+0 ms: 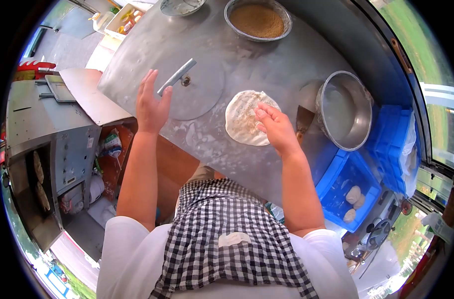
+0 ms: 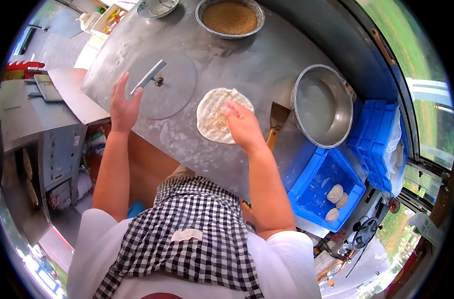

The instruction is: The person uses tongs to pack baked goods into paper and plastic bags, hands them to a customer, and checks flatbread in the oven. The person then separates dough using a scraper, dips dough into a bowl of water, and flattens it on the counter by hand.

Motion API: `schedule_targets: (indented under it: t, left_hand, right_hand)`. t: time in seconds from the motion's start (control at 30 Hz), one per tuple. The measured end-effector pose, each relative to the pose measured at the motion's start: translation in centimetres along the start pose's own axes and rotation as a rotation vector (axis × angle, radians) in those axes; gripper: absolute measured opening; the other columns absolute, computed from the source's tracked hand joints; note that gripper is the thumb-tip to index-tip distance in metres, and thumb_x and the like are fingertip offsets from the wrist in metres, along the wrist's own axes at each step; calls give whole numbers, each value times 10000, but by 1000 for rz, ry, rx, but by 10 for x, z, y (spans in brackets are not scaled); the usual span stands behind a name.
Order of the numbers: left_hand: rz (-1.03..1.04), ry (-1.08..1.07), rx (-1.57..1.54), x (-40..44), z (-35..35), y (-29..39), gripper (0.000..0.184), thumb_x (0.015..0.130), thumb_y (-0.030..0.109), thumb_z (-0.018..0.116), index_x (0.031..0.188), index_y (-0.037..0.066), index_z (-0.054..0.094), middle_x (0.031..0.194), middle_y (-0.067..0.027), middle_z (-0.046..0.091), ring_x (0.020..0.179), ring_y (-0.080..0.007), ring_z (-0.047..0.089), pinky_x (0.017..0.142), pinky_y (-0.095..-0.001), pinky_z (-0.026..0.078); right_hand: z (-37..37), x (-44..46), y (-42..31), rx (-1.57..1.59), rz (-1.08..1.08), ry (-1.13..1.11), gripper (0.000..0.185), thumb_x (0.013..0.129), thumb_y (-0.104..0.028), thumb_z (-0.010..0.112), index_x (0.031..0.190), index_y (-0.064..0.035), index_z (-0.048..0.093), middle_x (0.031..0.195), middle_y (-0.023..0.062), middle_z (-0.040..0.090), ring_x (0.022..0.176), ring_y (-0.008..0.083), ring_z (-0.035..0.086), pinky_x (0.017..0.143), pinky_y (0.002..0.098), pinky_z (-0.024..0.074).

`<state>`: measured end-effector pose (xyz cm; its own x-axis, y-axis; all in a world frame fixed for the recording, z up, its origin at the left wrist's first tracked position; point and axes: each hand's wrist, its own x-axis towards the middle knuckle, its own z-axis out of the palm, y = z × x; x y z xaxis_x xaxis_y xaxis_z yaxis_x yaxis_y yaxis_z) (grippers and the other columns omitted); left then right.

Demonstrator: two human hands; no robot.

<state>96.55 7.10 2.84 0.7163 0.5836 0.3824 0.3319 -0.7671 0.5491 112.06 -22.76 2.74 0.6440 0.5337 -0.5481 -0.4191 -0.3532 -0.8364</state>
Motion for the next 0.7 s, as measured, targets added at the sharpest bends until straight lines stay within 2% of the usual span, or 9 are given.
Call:
schedule_targets:
  t: [0.03, 0.13, 0.23, 0.37, 0.43, 0.47, 0.57, 0.6, 0.7]
  left_hand:
    - [-21, -28, 15, 3, 4, -5, 501, 906, 188, 677, 1353, 2, 546, 1352, -210, 583, 1252, -358, 559, 1036, -420, 457]
    - [-258, -296, 37, 13, 16, -9, 406, 902, 222, 674, 1258, 35, 619, 1211, -203, 654, 1150, -354, 611, 953, -428, 487]
    - [-369, -402, 99, 25, 23, -2, 299, 898, 226, 670, 1135, 45, 663, 1075, -181, 687, 1039, -363, 637, 874, -449, 494]
    - [-204, -235, 35, 22, 36, -9, 224, 901, 206, 664, 1049, 37, 659, 972, -166, 678, 919, -366, 639, 801, -442, 494]
    - [-66, -146, 64, 13, 26, 5, 227, 907, 197, 663, 1057, 27, 649, 877, -167, 671, 814, -350, 639, 741, -412, 496]
    - [-95, -172, 36, 9, 20, 13, 214, 903, 191, 667, 1048, 34, 646, 901, -161, 669, 837, -355, 640, 753, -420, 497]
    - [-111, -225, -30, 10, 5, 52, 191, 894, 172, 677, 1033, 48, 640, 950, -150, 665, 882, -363, 642, 770, -434, 502]
    - [-76, -235, -46, 8, 4, 65, 191, 892, 165, 680, 1036, 47, 638, 952, -151, 665, 880, -360, 642, 766, -432, 503]
    - [13, -297, -110, 1, 13, 102, 173, 876, 125, 682, 1027, 55, 632, 955, -147, 663, 877, -358, 642, 752, -439, 504]
  right_hand:
    - [1, -2, -3, 25, 8, -6, 532, 1023, -264, 581, 1442, 44, 471, 1397, 152, 568, 1280, 257, 557, 1048, 369, 458]
    - [-2, -3, 4, 8, -18, 19, 534, 1022, -263, 584, 1443, 43, 468, 1379, 152, 584, 1272, 259, 563, 1054, 372, 449]
    - [1, -11, -3, 98, -39, 41, 524, 1019, -255, 586, 1435, 44, 476, 1363, 151, 596, 1269, 255, 566, 1055, 372, 446]
    - [-13, -24, 7, 113, -71, 146, 481, 997, -214, 619, 1385, 55, 528, 1336, 130, 616, 1241, 200, 568, 1052, 323, 442]
    - [-29, -30, 16, 133, -69, 237, 472, 989, -202, 629, 1381, 44, 537, 1332, 146, 621, 1248, 209, 569, 1059, 324, 438]
    - [-37, -34, 22, 141, -64, 272, 468, 985, -196, 634, 1379, 38, 541, 1329, 154, 624, 1252, 213, 570, 1062, 325, 436]
    - [-67, -33, 69, -130, -188, 486, 477, 962, -216, 652, 1375, 5, 560, 1310, 176, 639, 1241, 278, 593, 1068, 357, 441]
    - [-73, -43, 63, -467, -194, 519, 491, 923, -233, 676, 1356, -22, 584, 1350, 194, 603, 1294, 331, 548, 1101, 421, 413]
    - [-85, -54, 87, -1076, -215, 486, 498, 891, -245, 686, 1338, -42, 601, 1427, 171, 537, 1343, 342, 484, 1127, 472, 372]
